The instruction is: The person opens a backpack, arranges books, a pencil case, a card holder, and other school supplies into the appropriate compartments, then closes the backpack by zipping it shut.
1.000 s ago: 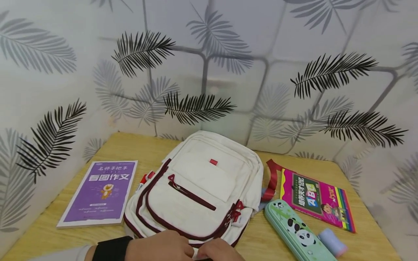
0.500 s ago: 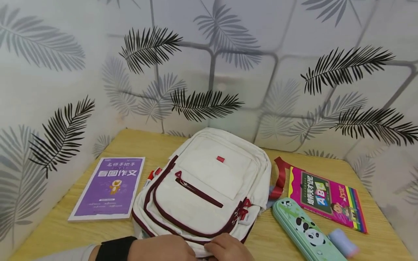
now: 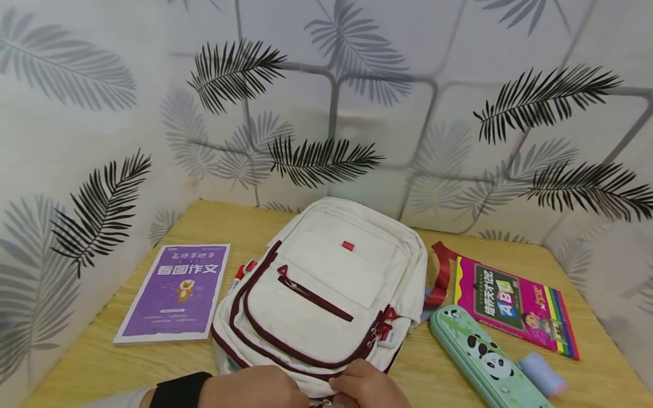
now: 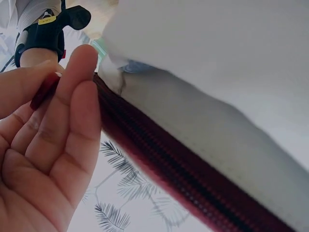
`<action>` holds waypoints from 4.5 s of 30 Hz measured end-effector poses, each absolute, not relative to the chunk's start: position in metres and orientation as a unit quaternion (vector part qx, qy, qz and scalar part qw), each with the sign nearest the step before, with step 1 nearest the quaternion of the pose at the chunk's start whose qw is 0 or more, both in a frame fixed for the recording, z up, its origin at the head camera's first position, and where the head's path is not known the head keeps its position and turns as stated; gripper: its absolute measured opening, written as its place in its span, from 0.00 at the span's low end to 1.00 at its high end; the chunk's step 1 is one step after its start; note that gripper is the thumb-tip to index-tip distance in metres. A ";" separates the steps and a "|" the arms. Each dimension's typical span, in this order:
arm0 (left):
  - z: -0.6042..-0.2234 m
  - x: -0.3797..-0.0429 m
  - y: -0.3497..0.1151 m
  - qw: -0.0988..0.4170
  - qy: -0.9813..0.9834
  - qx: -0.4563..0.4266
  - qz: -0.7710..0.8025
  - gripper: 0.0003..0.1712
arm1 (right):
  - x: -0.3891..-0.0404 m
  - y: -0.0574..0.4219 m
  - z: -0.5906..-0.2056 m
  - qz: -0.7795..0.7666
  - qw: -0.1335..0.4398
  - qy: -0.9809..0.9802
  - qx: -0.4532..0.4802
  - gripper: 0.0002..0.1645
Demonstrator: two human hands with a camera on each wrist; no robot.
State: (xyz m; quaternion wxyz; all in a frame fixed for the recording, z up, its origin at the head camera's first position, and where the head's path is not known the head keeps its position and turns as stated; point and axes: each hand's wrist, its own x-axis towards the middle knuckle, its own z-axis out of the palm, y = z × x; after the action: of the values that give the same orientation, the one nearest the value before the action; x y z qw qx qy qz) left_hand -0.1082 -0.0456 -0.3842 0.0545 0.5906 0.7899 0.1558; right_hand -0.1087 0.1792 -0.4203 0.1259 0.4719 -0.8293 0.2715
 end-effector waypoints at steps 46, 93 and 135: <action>-0.391 -0.112 -0.100 0.090 0.883 0.375 0.266 0.04 | -0.100 0.180 -0.419 0.236 0.254 -0.839 0.419 0.15; -0.403 -0.109 -0.129 0.112 0.905 0.267 0.313 0.04 | -0.107 0.228 -0.435 0.285 0.244 -0.802 0.465 0.16; -0.410 -0.136 -0.132 0.071 0.911 0.285 0.288 0.02 | -0.098 0.254 -0.405 0.197 0.077 -0.913 0.349 0.13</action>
State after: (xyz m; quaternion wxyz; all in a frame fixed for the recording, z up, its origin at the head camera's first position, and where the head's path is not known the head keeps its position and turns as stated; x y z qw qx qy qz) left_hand -0.1356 -0.1323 -0.4098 0.0713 0.2853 0.9112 0.2883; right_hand -0.0985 0.2542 -0.4049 0.0772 0.3490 -0.9130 0.1968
